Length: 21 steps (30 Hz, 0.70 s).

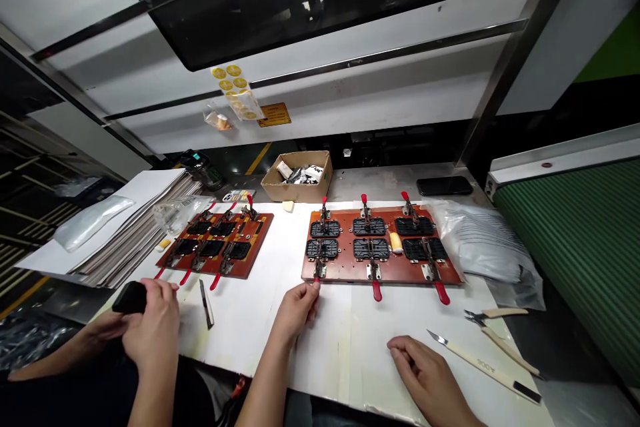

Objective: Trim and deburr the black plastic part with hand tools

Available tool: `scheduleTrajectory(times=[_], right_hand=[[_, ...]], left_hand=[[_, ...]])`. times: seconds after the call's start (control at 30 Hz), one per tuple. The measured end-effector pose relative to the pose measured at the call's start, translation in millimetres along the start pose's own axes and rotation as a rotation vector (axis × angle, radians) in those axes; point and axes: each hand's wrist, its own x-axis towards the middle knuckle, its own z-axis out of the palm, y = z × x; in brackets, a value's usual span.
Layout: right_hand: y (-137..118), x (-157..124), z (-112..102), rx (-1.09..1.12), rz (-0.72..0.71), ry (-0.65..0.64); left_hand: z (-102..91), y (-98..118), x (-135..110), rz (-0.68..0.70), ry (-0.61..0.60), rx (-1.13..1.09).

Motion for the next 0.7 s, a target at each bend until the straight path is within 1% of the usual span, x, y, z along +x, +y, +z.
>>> scheduleTrajectory(times=[0.1,0.17,0.2,0.27,0.33,0.37,0.43,0.5,0.53,0.6,0.7], right_hand=[[-10.3,4.5,-8.7,-0.018,0.059,-0.048],[-27.8,19.7,-20.4,-0.102,0.087,-0.048],[-39.1,31.7,-26.8,-0.215,0.081,-0.055],[-63.6,62.2,-37.4,-0.542,0.044,-0.105],[-85.0,94.6,-41.4,-0.82,0.014,-0.191],[-92.9,108.8,-40.5,-0.9,0.009,-0.229],[-102.9,129.3,-35.1,-0.967,-0.001,-0.285],[-108.3,138.5,-31.7,-1.022,-0.013,-0.345],[-111.2,140.1,-33.2,-1.043,-0.023,-0.371],[-120.6,142.3,-45.3,-1.059,-0.052,-0.418],[-145.8,156.8,-79.6,-1.028,-0.087,-0.477]], left_hand=[[7.5,-8.3,0.8,-0.026,-0.061,-0.064],[10.7,-10.1,2.7,-0.032,-0.065,-0.099],[12.0,-10.2,2.9,-0.032,-0.055,-0.113],[14.0,-9.4,1.9,-0.026,-0.026,-0.136],[15.4,-8.0,-0.1,-0.02,-0.006,-0.152],[15.8,-7.2,-1.0,-0.018,-0.001,-0.16],[16.0,-5.8,-2.2,-0.017,0.003,-0.175],[15.5,-4.8,-2.6,-0.016,0.007,-0.189],[15.1,-4.5,-2.6,-0.017,0.01,-0.196],[14.3,-4.8,-2.5,-0.018,0.014,-0.211],[14.0,-6.4,-2.3,-0.02,0.017,-0.233]])
